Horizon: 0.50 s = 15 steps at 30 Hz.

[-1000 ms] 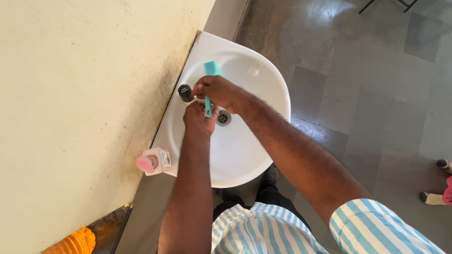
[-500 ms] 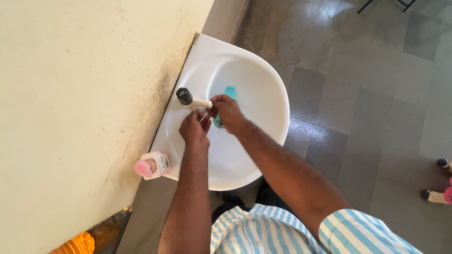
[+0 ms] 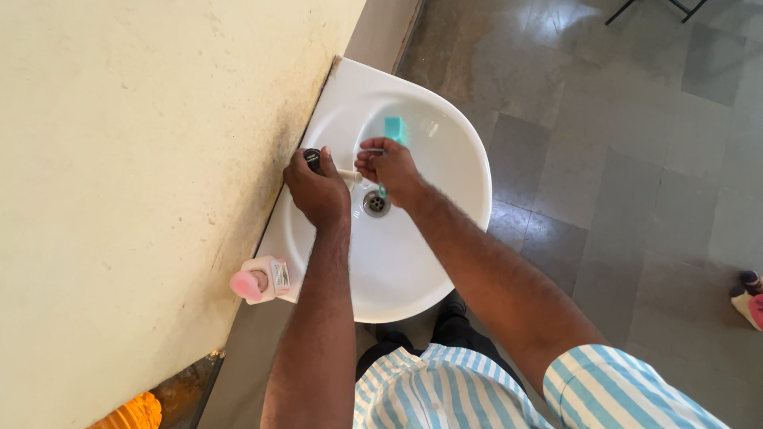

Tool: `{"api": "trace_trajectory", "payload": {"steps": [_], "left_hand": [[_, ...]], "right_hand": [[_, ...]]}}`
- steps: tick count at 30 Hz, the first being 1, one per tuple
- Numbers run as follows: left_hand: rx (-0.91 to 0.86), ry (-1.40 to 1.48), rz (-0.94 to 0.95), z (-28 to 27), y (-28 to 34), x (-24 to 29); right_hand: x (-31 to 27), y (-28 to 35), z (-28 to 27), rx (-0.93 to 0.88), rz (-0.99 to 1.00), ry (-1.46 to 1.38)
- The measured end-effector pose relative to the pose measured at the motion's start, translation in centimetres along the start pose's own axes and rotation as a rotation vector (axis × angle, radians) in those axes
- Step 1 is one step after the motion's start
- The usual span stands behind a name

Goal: The person scrubs a white wall-mounted sink with a blue brush, rinses the brush under running water, and continues scrubbing the basin and faucet area. The person repeatedly wets the brush and scrubs different parts of the sink throughout the clip.

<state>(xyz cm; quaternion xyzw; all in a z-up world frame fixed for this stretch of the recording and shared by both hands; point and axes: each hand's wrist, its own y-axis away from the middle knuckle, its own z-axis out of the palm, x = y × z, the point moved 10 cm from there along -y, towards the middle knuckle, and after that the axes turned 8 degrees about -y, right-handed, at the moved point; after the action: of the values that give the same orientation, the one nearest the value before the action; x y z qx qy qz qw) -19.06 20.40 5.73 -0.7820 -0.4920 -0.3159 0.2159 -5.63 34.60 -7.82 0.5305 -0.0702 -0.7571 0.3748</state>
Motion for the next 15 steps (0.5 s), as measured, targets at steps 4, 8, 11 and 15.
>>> {"api": "trace_trajectory", "payload": {"steps": [4, 8, 11, 15], "left_hand": [[-0.005, -0.136, 0.149, -0.1, -0.1, 1.2], [-0.08, -0.086, 0.157, 1.0, -0.7, 1.4], [-0.129, -0.008, 0.193, 1.5, -1.2, 1.6], [-0.196, -0.138, 0.246, 2.4, -1.2, 1.9]], "right_hand": [[-1.1, 0.9, 1.7, -0.045, -0.045, 0.031], [2.4, 2.4, 1.2, 0.127, 0.133, 0.048], [4.9, 3.0, 1.9, 0.104, 0.179, -0.219], [5.4, 3.4, 1.7, 0.072, 0.18, -0.134]]}}
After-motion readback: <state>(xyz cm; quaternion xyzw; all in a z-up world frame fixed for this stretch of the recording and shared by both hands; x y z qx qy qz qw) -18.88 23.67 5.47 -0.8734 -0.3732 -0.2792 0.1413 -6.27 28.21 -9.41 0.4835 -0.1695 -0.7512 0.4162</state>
